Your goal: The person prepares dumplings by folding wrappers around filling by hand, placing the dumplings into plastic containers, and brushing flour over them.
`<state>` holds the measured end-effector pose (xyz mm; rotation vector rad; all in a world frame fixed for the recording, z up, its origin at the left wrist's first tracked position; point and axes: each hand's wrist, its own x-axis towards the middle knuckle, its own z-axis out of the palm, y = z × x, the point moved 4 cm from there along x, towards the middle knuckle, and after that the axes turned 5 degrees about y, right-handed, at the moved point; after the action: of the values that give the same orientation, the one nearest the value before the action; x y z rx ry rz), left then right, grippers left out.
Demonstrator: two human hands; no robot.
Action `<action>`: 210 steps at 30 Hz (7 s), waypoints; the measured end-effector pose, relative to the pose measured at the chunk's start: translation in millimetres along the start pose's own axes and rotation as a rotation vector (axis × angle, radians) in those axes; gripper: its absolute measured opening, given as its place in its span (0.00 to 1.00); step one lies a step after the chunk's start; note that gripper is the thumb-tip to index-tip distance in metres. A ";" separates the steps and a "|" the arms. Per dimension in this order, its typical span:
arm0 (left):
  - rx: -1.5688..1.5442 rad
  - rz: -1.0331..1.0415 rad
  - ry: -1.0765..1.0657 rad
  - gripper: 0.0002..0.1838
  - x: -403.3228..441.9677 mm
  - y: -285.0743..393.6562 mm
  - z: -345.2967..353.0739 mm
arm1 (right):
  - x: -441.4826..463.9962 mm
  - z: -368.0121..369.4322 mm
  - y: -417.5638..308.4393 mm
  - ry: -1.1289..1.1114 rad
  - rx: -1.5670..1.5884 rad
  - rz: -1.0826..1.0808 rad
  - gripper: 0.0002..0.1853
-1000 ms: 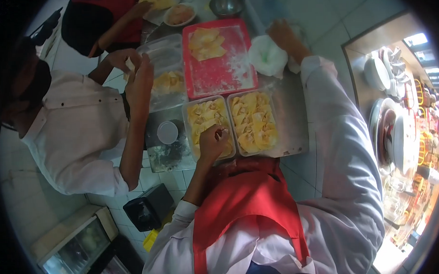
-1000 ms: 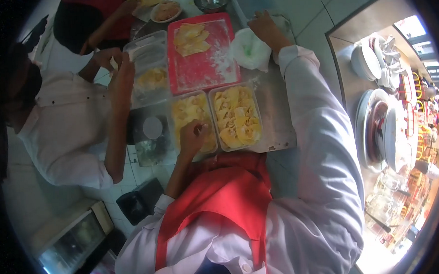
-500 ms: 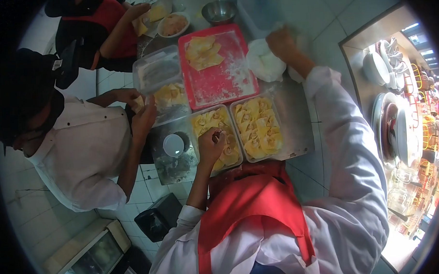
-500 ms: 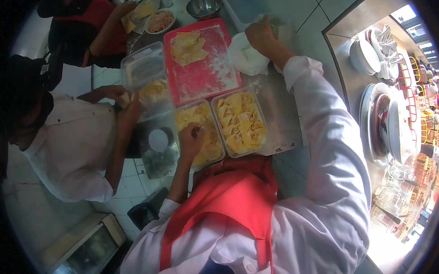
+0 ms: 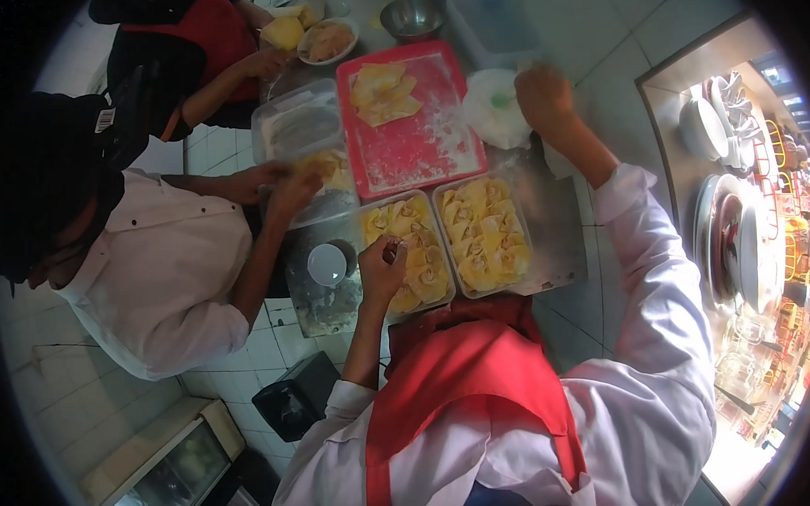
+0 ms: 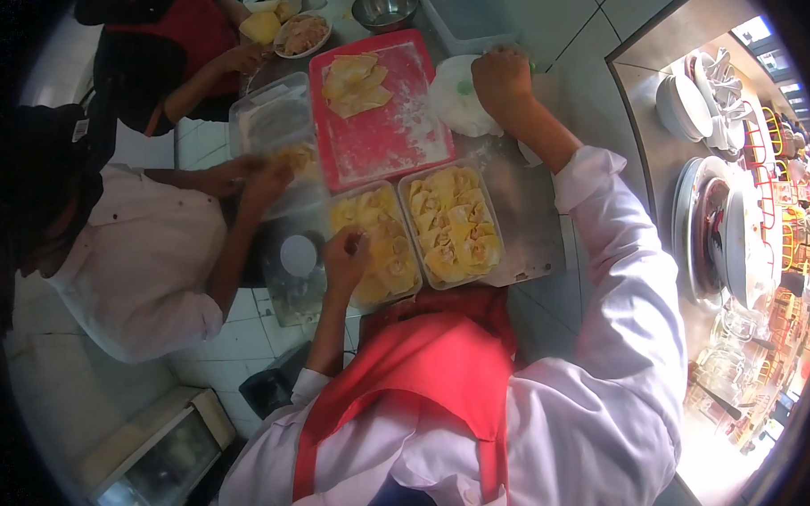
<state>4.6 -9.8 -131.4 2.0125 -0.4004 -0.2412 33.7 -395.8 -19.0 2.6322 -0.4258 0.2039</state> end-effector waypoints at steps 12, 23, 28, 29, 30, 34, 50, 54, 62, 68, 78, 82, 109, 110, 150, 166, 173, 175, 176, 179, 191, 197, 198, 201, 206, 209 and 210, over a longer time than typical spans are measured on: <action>0.058 -0.067 0.066 0.06 -15.1 -18.2 -13.2 | -75.0 91.0 21.1 -0.117 0.746 0.480 0.13; 0.060 0.030 0.136 0.07 -14.4 -37.4 -27.6 | -188.0 43.5 25.4 -0.174 1.269 0.594 0.11; 0.025 -0.003 0.119 0.06 -20.6 -35.6 -20.6 | -268.2 26.1 -22.3 -0.246 1.348 0.337 0.10; 0.006 0.021 0.139 0.06 -21.6 -37.5 -20.4 | -282.5 28.7 -32.4 -0.369 1.336 0.333 0.10; -0.008 0.047 0.163 0.06 -22.5 -38.8 -22.1 | -292.2 30.0 -41.8 -0.487 1.325 0.323 0.09; -0.060 0.005 0.166 0.06 -30.6 -49.0 -19.8 | -296.4 13.6 -60.2 -0.390 1.121 0.156 0.08; 0.036 0.016 0.183 0.06 -39.7 -35.5 -29.5 | -227.9 36.8 -65.0 -0.138 1.079 0.218 0.10; 0.062 0.011 0.176 0.06 -38.8 -28.6 -30.8 | -206.9 39.3 -67.7 -0.096 0.999 0.182 0.11; 0.047 0.001 0.165 0.06 -32.9 -37.6 -26.3 | -178.7 20.6 -78.9 -0.082 0.828 0.233 0.10; 0.054 -0.013 0.140 0.06 -28.9 -33.7 -26.8 | -170.1 33.3 -57.9 -0.159 0.912 0.230 0.12; 0.135 -0.038 0.126 0.06 -21.2 -25.5 -37.1 | -92.8 44.8 21.1 0.071 0.691 0.491 0.14; 0.133 0.030 0.141 0.06 -15.3 -19.7 -38.1 | -51.4 86.2 -5.5 0.007 0.463 0.448 0.15; 0.030 -0.034 0.137 0.05 -21.9 -36.3 -40.8 | -342.4 9.3 -21.7 -0.207 1.127 0.787 0.13; 0.051 -0.027 0.133 0.05 -22.8 -31.7 -40.9 | -351.2 -0.3 -28.4 -0.220 1.071 0.772 0.12; -0.002 -0.055 0.218 0.05 -27.9 -39.8 -57.8 | -205.3 5.5 -46.2 -0.093 0.660 0.524 0.09; 0.012 -0.035 0.203 0.06 -21.9 -36.2 -52.4 | -215.7 4.8 -33.7 -0.244 0.653 0.461 0.10; -0.005 -0.046 0.294 0.05 -37.6 -63.3 -66.3 | -144.6 12.7 20.4 0.015 0.789 0.494 0.11; -0.032 -0.081 0.303 0.05 -40.5 -62.9 -71.4 | -108.6 26.9 21.7 -0.010 0.685 0.543 0.12; -0.063 -0.103 0.304 0.05 -40.2 -57.7 -71.9 | -87.7 31.6 19.7 -0.052 0.630 0.544 0.13; -0.034 -0.103 0.321 0.05 -35.3 -38.8 -76.6 | -45.1 80.6 0.2 0.074 0.417 0.464 0.14; -0.150 -0.218 0.338 0.05 -56.2 -68.9 -87.4 | -96.0 92.9 21.6 -0.014 0.959 0.686 0.19; -0.028 -0.093 0.268 0.07 -41.9 -84.5 -68.5 | -126.2 62.0 26.5 0.025 1.002 0.535 0.19; 0.005 -0.100 0.264 0.07 -43.1 -82.6 -68.5 | -130.5 50.1 15.9 -0.053 1.090 0.524 0.18; -0.016 -0.194 0.249 0.07 -45.9 -78.3 -67.0 | -154.0 34.7 -24.8 -0.172 1.217 0.463 0.13; -0.099 -0.193 0.268 0.06 -56.8 -90.5 -55.9 | -193.3 -9.0 -129.7 -0.303 1.406 0.102 0.08; -0.146 -0.252 0.230 0.08 -60.9 -91.8 -54.8 | -211.2 -14.4 -178.2 -0.355 1.379 -0.024 0.10; -0.122 -0.240 0.237 0.08 -61.3 -87.6 -55.7 | -213.6 -16.9 -190.2 -0.304 1.315 -0.130 0.10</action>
<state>-17.8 96.3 -184.2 1.9399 0.0057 -0.1677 -105.5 -171.2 -129.8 4.0006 -0.2232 0.0147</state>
